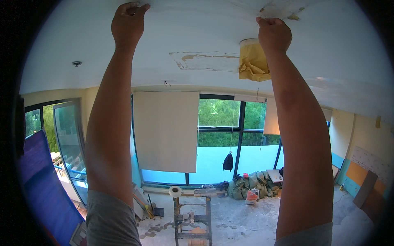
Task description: The person applies mesh drywall tape to a ceiling seam and then covers it with compound using a joint knife and hawk.
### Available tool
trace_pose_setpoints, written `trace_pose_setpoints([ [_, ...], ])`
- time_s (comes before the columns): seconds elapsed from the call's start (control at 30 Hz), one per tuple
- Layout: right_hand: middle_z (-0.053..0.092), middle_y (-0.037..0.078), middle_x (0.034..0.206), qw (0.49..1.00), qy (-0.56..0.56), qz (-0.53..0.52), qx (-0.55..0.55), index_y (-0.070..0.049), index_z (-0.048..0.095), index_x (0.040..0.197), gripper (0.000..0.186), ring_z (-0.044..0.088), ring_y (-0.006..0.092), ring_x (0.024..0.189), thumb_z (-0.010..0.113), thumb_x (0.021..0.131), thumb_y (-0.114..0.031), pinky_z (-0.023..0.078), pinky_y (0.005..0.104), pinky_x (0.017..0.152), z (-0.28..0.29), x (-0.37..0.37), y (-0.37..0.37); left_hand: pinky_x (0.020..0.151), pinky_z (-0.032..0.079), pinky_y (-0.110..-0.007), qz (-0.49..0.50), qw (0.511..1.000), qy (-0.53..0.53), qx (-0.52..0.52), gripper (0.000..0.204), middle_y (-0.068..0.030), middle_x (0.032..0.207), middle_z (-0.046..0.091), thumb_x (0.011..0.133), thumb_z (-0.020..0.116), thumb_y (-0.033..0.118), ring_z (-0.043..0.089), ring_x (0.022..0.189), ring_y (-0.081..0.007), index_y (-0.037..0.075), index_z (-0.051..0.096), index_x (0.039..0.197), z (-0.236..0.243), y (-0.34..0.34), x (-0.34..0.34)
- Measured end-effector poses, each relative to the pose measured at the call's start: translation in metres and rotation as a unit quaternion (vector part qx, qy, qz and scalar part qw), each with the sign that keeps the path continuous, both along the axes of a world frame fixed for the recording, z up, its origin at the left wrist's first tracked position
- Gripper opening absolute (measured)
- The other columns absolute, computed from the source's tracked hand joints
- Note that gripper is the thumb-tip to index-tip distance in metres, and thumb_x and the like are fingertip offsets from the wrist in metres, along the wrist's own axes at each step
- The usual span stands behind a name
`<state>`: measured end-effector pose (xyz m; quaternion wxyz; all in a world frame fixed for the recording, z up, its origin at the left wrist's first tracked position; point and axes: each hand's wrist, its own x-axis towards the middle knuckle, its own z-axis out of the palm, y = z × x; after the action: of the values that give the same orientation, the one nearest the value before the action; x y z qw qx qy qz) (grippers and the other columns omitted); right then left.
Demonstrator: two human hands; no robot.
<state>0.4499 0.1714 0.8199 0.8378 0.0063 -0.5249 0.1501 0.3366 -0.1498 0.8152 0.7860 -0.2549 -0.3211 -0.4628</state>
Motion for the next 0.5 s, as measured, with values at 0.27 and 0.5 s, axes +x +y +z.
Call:
trace_pose_setpoints([
  [0.27, 0.073, 0.008, 0.086, 1.000, -0.001, -0.024, -0.001, -0.009, 0.073, 0.087, 0.034, 0.068, 0.0265, 0.086, 0.072, 0.080, -0.043, 0.051, 0.0376, 0.080, 0.0029, 0.0036, -0.0040, 0.069, 0.050, -0.038, -0.046, 0.999, -0.011, -0.008, 0.027, -0.0142, 0.079, 0.065, 0.077, 0.076, 0.016, 0.063, 0.073, -0.0283, 0.001, 0.062, 0.095, 0.0040, 0.0008, -0.0047],
  [0.5, 0.072, 0.007, 0.083, 0.999, 0.007, -0.031, -0.005, -0.007, 0.073, 0.088, 0.041, 0.067, 0.0225, 0.081, 0.074, 0.079, -0.047, 0.050, 0.0340, 0.078, 0.0093, 0.0042, -0.0005, 0.070, 0.051, -0.039, -0.059, 0.998, 0.037, 0.001, 0.026, -0.0153, 0.081, 0.067, 0.078, 0.075, 0.015, 0.065, 0.075, -0.0297, 0.002, 0.060, 0.094, 0.0078, 0.0045, -0.0057],
])
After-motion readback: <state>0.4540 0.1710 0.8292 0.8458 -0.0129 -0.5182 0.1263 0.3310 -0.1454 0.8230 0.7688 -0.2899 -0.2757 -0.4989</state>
